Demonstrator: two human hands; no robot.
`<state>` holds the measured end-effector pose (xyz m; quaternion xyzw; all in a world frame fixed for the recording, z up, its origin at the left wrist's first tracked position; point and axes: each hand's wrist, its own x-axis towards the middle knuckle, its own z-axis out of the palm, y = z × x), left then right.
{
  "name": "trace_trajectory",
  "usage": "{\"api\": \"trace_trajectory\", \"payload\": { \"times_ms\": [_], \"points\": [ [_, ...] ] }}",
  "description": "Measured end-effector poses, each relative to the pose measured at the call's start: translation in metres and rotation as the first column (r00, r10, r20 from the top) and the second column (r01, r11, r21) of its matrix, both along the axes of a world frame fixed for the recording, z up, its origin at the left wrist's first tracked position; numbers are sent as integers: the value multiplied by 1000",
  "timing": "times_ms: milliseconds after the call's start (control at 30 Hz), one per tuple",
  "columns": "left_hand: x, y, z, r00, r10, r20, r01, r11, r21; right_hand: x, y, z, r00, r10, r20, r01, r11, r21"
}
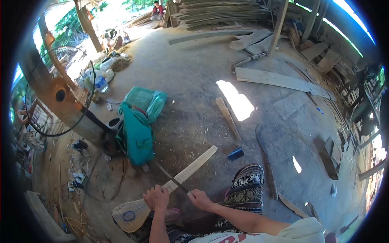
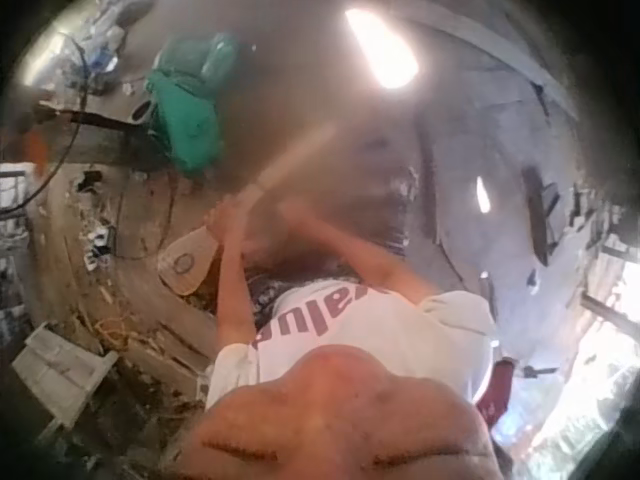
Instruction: Carving and filing a wooden musical instrument neck or similar decorative wooden object.
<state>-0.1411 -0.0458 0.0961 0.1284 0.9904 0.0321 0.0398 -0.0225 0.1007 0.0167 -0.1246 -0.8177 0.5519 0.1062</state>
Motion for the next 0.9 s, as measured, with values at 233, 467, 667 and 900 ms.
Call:
{"api": "trace_trajectory", "payload": {
  "times_ms": [233,467,667,900],
  "points": [
    [2,4,-5,999,-30,-41,30,1000,3,13,1,1,1000,11,20,-11,1000,-10],
    [3,1,-1,1000,-29,-7,29,999,-28,16,1,4,996,3,93,2,999,-51],
    [0,4,-3,1000,-23,-13,22,999,-41,5,10,-2,999,0,43,0,1000,-15],
    [0,8,-1,999,-25,-32,24,999,-36,9,8,1,995,-42,85,45,998,-35]
  ]
}}
